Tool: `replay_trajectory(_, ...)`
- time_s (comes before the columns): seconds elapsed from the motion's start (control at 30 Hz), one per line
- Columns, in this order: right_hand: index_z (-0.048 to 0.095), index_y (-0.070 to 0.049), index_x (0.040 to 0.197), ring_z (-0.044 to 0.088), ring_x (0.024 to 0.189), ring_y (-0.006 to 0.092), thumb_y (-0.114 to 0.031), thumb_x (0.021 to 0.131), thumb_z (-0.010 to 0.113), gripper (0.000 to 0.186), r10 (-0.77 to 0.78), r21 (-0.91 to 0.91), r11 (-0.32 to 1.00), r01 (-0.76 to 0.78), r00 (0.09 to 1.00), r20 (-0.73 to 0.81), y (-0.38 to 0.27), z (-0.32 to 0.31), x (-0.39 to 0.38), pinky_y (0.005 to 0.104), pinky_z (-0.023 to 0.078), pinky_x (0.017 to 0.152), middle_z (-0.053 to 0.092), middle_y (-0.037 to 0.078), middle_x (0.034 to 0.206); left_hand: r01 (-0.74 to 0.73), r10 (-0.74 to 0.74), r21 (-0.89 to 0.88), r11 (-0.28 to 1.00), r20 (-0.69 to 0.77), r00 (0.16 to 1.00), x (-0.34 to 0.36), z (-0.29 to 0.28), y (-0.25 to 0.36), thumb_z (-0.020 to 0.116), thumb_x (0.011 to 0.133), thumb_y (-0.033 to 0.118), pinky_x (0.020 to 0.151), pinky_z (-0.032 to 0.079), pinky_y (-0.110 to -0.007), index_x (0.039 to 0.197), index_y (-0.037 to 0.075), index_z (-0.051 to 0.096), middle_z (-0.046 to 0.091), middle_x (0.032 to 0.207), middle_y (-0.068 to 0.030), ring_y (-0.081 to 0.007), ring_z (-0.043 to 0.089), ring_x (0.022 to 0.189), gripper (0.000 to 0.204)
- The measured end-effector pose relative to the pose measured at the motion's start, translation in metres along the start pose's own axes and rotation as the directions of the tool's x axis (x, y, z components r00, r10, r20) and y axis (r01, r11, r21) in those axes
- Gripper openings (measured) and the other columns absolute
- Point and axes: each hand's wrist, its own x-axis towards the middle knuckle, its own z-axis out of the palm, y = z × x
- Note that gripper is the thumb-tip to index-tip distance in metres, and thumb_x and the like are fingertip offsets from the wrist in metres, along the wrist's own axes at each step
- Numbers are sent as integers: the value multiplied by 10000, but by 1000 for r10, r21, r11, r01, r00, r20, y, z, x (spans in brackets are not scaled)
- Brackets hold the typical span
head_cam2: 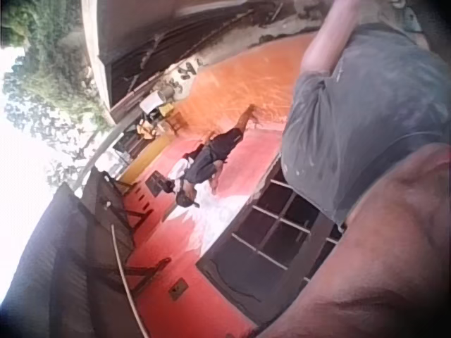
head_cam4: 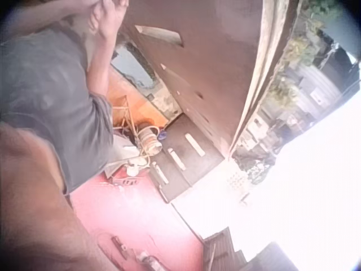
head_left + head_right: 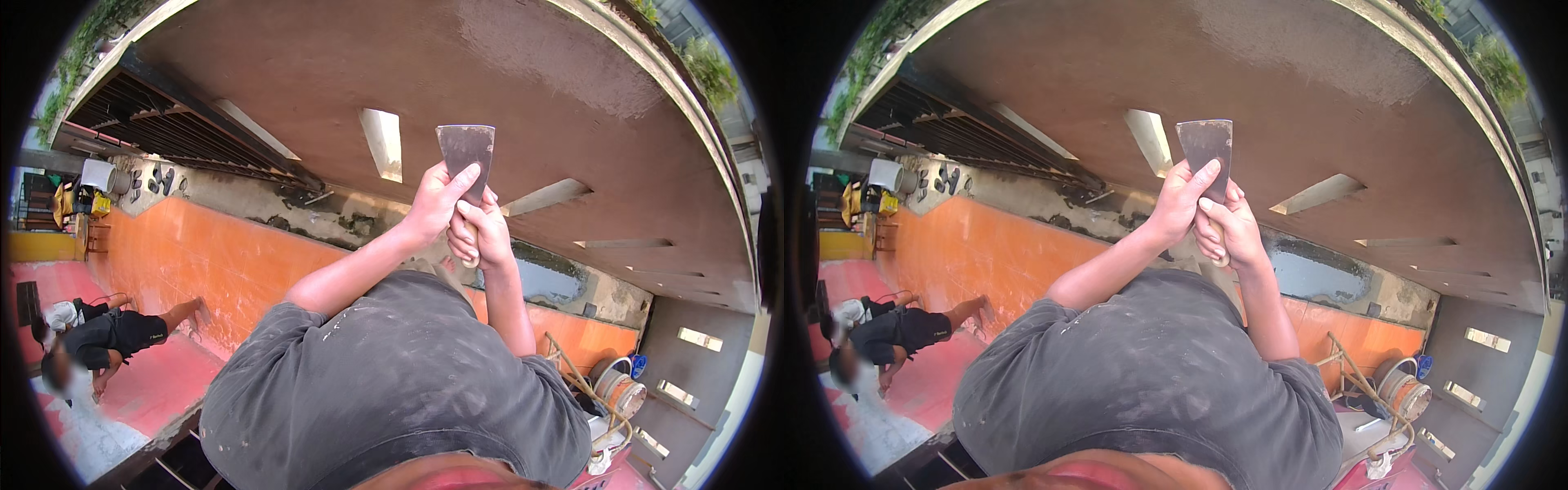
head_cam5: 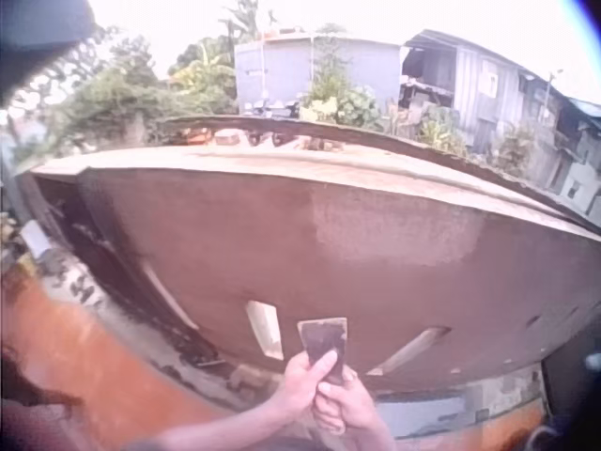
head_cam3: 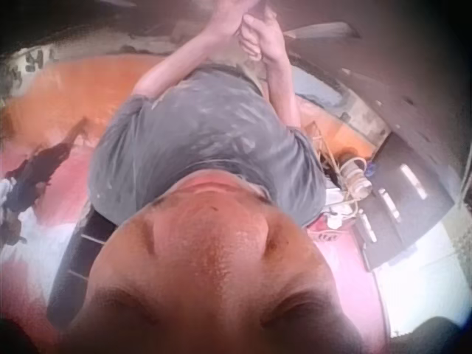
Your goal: The person smooths a wet concrete ceiling using a trowel. They repeatedly scrape and flatten the surface, occasionally switching the tool between hands and adjusting their grip to reach different areas.
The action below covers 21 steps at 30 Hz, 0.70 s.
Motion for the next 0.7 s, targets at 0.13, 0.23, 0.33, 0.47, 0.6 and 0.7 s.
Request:
replay_trajectory(0.13,442,-120,1277,407,342,127,-137,1087,544,216,32,18,999,-31,997,-66,54,26,13,270,360,308,454,45,542,-25,25,16,1000,0,1000,-25,-51,4,579,1121,315,797,603,-364,978,42,635,718,811,-73,-177,716,806,314)
replay_trajectory(0.23,458,-101,1181,426,354,110,-121,1084,559,141,27,54,998,-21,992,-121,86,40,14,262,371,311,472,33,552,16,-16,11,1000,31,999,-36,-74,7,564,1124,321,791,599,-369,908,43,644,707,786,-72,-193,714,799,361)
replay_trajectory(0.33,479,-96,969,422,353,107,-126,1084,568,148,-26,100,994,50,973,-230,103,57,3,269,365,312,474,28,557,57,-63,46,997,142,988,-42,-88,2,552,1128,325,773,599,-381,896,38,651,706,776,-81,-206,709,785,382)
replay_trajectory(0.47,485,-91,908,411,352,108,-135,1085,566,200,-70,90,991,99,957,-282,119,58,-27,270,358,315,466,27,559,196,-197,30,980,257,946,-55,-85,-9,561,1124,302,808,610,-395,921,24,663,734,815,-109,-231,740,846,359)
replay_trajectory(0.6,496,-90,819,421,359,92,-169,1094,556,292,-104,52,990,129,933,-345,125,55,-65,265,385,345,467,9,558,264,-301,157,952,304,904,-71,-70,-25,516,1139,344,844,603,-417,910,17,649,724,856,-129,-256,733,903,421)
replay_trajectory(0.7,498,-94,783,432,366,86,-183,1098,548,331,-109,56,989,140,920,-377,125,58,-89,267,402,368,467,-1,553,292,-319,130,948,347,882,-85,-60,-36,535,1133,322,870,609,-434,932,11,667,736,876,-136,-274,743,932,393)
